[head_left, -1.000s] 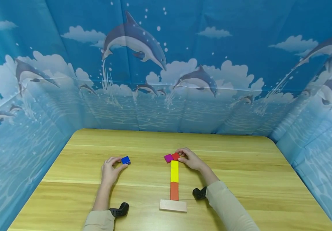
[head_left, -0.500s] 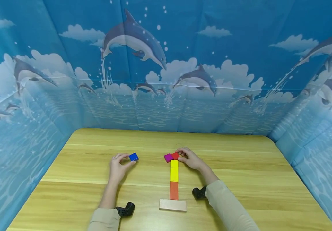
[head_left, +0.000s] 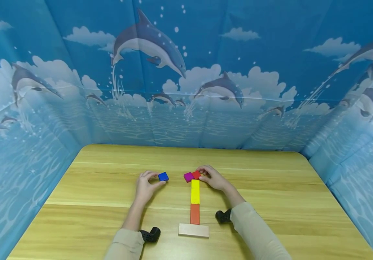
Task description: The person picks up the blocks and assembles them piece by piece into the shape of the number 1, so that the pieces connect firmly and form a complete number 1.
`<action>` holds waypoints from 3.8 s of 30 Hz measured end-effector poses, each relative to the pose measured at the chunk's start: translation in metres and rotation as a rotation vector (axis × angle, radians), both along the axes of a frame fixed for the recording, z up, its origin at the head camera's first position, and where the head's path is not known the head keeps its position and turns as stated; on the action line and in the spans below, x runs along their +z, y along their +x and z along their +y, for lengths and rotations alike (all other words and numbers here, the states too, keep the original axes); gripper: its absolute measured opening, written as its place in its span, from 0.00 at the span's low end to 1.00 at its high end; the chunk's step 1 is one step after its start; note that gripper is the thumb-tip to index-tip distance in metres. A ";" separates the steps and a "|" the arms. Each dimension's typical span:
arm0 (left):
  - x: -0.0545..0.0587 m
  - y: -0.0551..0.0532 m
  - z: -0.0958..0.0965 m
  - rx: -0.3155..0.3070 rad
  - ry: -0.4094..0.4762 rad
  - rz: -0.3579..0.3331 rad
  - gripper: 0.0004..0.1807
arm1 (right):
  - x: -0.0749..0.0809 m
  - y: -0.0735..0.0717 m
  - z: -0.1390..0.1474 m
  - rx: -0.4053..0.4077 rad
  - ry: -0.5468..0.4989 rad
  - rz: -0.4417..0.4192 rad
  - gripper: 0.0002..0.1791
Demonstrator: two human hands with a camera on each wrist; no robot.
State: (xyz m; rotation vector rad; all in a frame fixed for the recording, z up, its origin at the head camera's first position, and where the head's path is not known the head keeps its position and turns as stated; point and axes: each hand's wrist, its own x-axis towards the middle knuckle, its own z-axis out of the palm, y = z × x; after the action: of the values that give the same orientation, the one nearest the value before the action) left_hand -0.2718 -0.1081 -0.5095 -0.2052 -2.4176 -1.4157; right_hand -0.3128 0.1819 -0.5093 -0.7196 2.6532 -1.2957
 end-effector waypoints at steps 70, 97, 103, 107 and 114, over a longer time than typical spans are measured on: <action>-0.008 -0.003 0.059 -0.106 -0.218 -0.028 0.18 | 0.041 0.024 -0.011 0.020 -0.027 -0.055 0.16; -0.009 0.002 0.059 -0.091 -0.223 -0.011 0.19 | 0.037 0.028 -0.010 0.014 -0.030 -0.029 0.15; -0.009 0.002 0.059 -0.085 -0.233 -0.001 0.19 | 0.014 0.016 -0.006 0.005 -0.033 0.006 0.15; -0.010 0.002 0.059 -0.090 -0.222 0.003 0.19 | 0.004 0.009 -0.002 0.005 -0.019 0.003 0.16; -0.017 0.000 0.055 -0.133 -0.148 0.104 0.22 | 0.004 0.009 0.000 0.013 -0.017 -0.013 0.17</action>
State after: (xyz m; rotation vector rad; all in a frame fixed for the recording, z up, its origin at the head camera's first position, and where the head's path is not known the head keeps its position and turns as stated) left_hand -0.2713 -0.0532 -0.5266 -0.4717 -2.4626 -1.2457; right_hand -0.3034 0.1823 -0.5052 -0.7267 2.6264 -1.3171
